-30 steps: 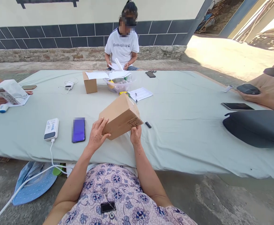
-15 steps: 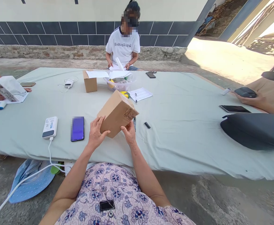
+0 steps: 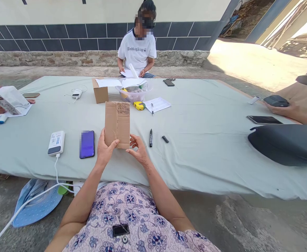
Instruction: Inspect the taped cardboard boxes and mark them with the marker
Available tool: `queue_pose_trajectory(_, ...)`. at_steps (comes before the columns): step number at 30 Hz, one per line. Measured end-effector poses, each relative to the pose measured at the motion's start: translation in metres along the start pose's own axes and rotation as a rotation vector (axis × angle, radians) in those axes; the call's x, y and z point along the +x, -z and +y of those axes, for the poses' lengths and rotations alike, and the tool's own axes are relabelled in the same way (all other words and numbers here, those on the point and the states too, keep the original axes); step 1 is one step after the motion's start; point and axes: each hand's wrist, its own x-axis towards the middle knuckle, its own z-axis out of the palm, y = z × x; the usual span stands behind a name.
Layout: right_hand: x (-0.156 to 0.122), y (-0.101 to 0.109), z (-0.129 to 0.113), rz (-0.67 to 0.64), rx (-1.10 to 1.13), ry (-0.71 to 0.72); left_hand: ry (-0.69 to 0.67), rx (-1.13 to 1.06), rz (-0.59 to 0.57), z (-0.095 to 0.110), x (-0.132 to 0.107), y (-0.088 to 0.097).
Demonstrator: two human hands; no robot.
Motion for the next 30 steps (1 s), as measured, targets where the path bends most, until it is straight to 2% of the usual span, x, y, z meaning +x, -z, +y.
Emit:
queue_pose_trajectory(5, 0.001, 0.002, 0.001, 0.038, -0.008, -0.019, -0.007, 0.129, -0.035, -0.001, -0.002, -0.003)
queue_pose_trajectory(10, 0.001, 0.003, 0.003, 0.033, -0.005, 0.000, -0.012, 0.294, -0.012, 0.001, -0.005, -0.008)
queue_pose_trajectory(14, 0.001, 0.003, 0.003, 0.024, -0.005, 0.003, -0.050, 0.334, -0.001, -0.002, -0.005, -0.008)
queue_pose_trajectory(23, 0.001, 0.000, 0.003, 0.031, 0.030, -0.041, -0.071, 0.285, -0.117, -0.006, 0.005, 0.010)
queue_pose_trajectory(30, 0.002, 0.005, 0.000, 0.046, 0.058, -0.088, -0.067, 0.091, -0.279, -0.017, 0.017, 0.030)
